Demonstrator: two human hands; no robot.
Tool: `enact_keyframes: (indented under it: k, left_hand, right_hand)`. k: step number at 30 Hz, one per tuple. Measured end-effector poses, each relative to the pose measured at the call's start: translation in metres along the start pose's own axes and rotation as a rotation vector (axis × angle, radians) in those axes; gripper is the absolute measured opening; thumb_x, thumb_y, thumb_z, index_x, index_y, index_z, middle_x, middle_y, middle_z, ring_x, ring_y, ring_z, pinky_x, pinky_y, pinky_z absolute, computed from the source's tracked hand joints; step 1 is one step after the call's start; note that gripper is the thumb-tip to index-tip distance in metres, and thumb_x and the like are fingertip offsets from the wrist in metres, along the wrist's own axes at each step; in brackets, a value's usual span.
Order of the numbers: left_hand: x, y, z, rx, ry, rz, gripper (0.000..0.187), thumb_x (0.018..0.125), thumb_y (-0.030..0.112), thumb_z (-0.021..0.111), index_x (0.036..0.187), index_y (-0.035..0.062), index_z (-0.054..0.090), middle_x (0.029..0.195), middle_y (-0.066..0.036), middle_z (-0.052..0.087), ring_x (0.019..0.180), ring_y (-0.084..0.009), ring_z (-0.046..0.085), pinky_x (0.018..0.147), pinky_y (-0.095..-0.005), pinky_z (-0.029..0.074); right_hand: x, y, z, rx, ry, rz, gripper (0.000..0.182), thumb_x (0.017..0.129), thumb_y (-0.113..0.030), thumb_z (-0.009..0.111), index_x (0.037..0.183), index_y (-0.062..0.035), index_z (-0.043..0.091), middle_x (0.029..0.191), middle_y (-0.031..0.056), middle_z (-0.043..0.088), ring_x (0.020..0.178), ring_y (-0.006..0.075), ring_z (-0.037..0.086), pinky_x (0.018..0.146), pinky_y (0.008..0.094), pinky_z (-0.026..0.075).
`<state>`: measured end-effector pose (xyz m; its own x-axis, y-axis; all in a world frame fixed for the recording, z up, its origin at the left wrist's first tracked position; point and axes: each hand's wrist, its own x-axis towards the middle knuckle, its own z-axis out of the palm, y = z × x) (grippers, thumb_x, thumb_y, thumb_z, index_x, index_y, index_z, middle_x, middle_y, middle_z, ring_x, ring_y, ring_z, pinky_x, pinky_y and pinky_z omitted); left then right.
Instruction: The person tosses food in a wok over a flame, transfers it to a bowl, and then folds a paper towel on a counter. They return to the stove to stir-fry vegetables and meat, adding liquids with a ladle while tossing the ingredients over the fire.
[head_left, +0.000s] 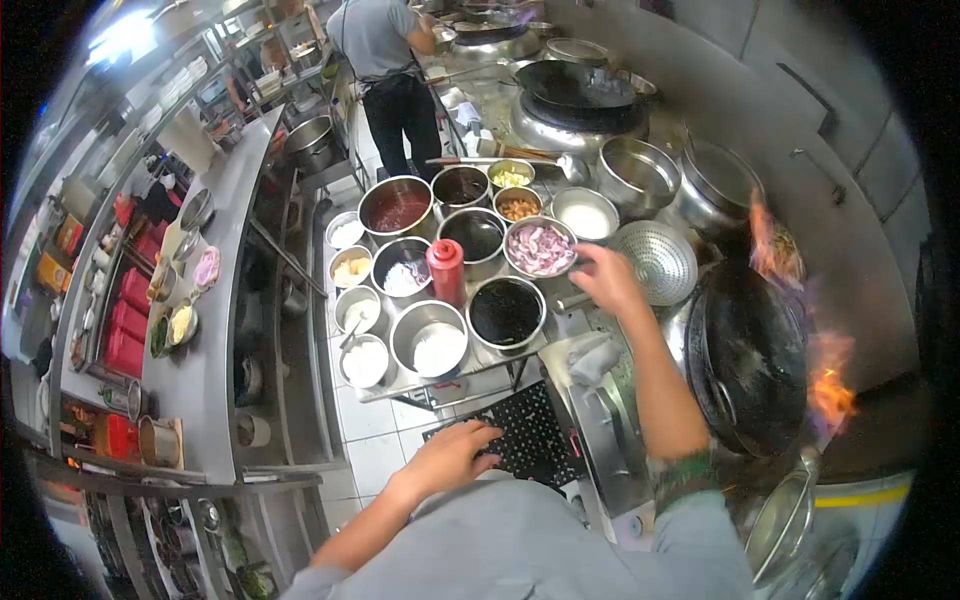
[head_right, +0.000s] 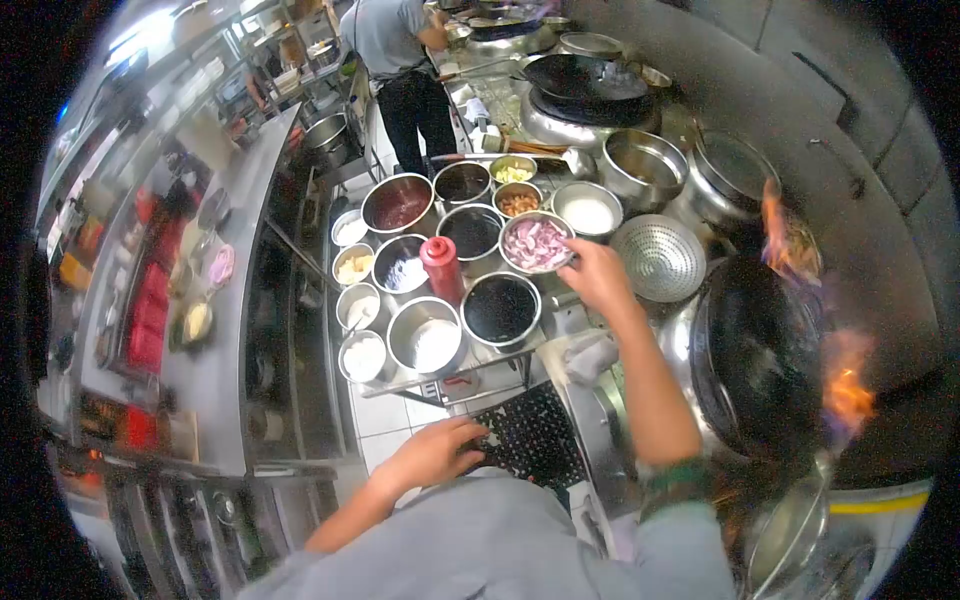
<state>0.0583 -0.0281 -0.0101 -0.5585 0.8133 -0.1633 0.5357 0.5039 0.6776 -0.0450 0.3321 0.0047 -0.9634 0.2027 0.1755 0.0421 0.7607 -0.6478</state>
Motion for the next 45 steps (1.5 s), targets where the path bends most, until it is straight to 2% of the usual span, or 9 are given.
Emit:
enact_keyframes:
  k: [6,12,17,21,25,28,32,36,45]
  left_hand:
    - [-0.108,-0.092,-0.018,-0.070,0.291,-0.400,0.038,0.090,0.023,0.073,0.123,0.0050,0.066,0.120,-0.018,0.065,0.113,-0.0380,0.062,0.096,-0.0431,0.050]
    - [-0.183,-0.177,-0.013,-0.154,0.411,-0.677,0.042,0.090,0.024,0.073,0.126,0.0044,0.065,0.124,-0.021,0.066,0.120,-0.0386,0.060,0.102,-0.0439,0.048]
    - [-0.170,-0.200,-0.027,-0.148,0.398,-0.648,0.041,0.090,0.025,0.073,0.126,0.0055,0.065,0.126,-0.020,0.065,0.120,-0.0389,0.060,0.101,-0.0438,0.048]
    - [-0.143,-0.184,-0.046,-0.063,0.445,-0.578,0.039,0.088,0.022,0.074,0.123,0.0050,0.066,0.119,-0.019,0.067,0.112,-0.0392,0.063,0.095,-0.0441,0.050]
    - [-0.131,-0.180,-0.044,-0.074,0.461,-0.577,0.039,0.087,0.021,0.074,0.121,0.0040,0.067,0.118,-0.020,0.067,0.110,-0.0395,0.064,0.093,-0.0442,0.052]
    - [-0.135,-0.182,-0.031,-0.068,0.426,-0.563,0.039,0.087,0.021,0.075,0.121,0.0033,0.068,0.118,-0.020,0.067,0.110,-0.0392,0.064,0.093,-0.0438,0.052]
    - [-0.133,-0.174,-0.022,-0.079,0.406,-0.596,0.038,0.087,0.021,0.075,0.120,0.0025,0.068,0.118,-0.020,0.067,0.109,-0.0390,0.064,0.093,-0.0435,0.052]
    - [-0.117,-0.169,-0.023,-0.077,0.411,-0.561,0.039,0.087,0.021,0.075,0.121,0.0025,0.067,0.118,-0.019,0.067,0.110,-0.0386,0.064,0.094,-0.0432,0.052]
    - [-0.088,-0.162,-0.028,-0.055,0.434,-0.497,0.040,0.088,0.020,0.074,0.123,0.0027,0.066,0.120,-0.019,0.067,0.112,-0.0383,0.063,0.095,-0.0433,0.051]
  right_hand:
    - [0.137,0.053,0.112,-0.583,-0.307,-0.002,0.060,0.066,-0.017,0.082,0.124,-0.0092,0.067,0.108,0.0204,0.072,0.104,0.0372,0.068,0.091,0.0443,0.054]
    - [0.162,0.074,0.108,-0.222,-0.327,0.242,0.070,0.060,-0.021,0.088,0.126,-0.0116,0.067,0.110,0.0196,0.072,0.102,0.0366,0.069,0.092,0.0415,0.054]
    - [0.140,0.039,0.124,-0.471,-0.257,-0.024,0.069,0.062,-0.027,0.087,0.127,-0.0144,0.067,0.113,0.0199,0.069,0.109,0.0385,0.066,0.096,0.0436,0.053]
    - [0.151,0.059,0.142,-0.545,-0.245,0.028,0.049,0.069,-0.021,0.078,0.117,-0.0156,0.070,0.112,0.0159,0.067,0.111,0.0360,0.064,0.092,0.0423,0.053]
    - [0.152,0.071,0.131,-0.485,-0.191,-0.107,0.039,0.070,-0.015,0.074,0.109,-0.0117,0.072,0.095,0.0177,0.071,0.095,0.0382,0.069,0.085,0.0442,0.055]
    - [0.152,0.080,0.113,-0.294,-0.134,0.022,0.035,0.071,-0.013,0.076,0.106,-0.0071,0.070,0.083,0.0172,0.071,0.086,0.0345,0.072,0.079,0.0439,0.058]
    - [0.143,0.073,0.093,0.565,-0.087,0.354,0.022,0.086,-0.008,0.076,0.106,-0.0028,0.066,0.096,0.0052,0.070,0.081,0.0177,0.070,0.065,0.0308,0.061]
    - [0.136,0.079,0.082,1.064,0.004,0.511,0.022,0.090,-0.008,0.073,0.110,-0.0072,0.064,0.102,0.0061,0.071,0.087,0.0194,0.072,0.063,0.0300,0.061]
    - [0.048,0.079,-0.075,1.227,0.290,0.235,0.034,0.090,-0.011,0.074,0.121,-0.0066,0.060,0.109,0.0064,0.069,0.094,0.0161,0.070,0.067,0.0256,0.061]
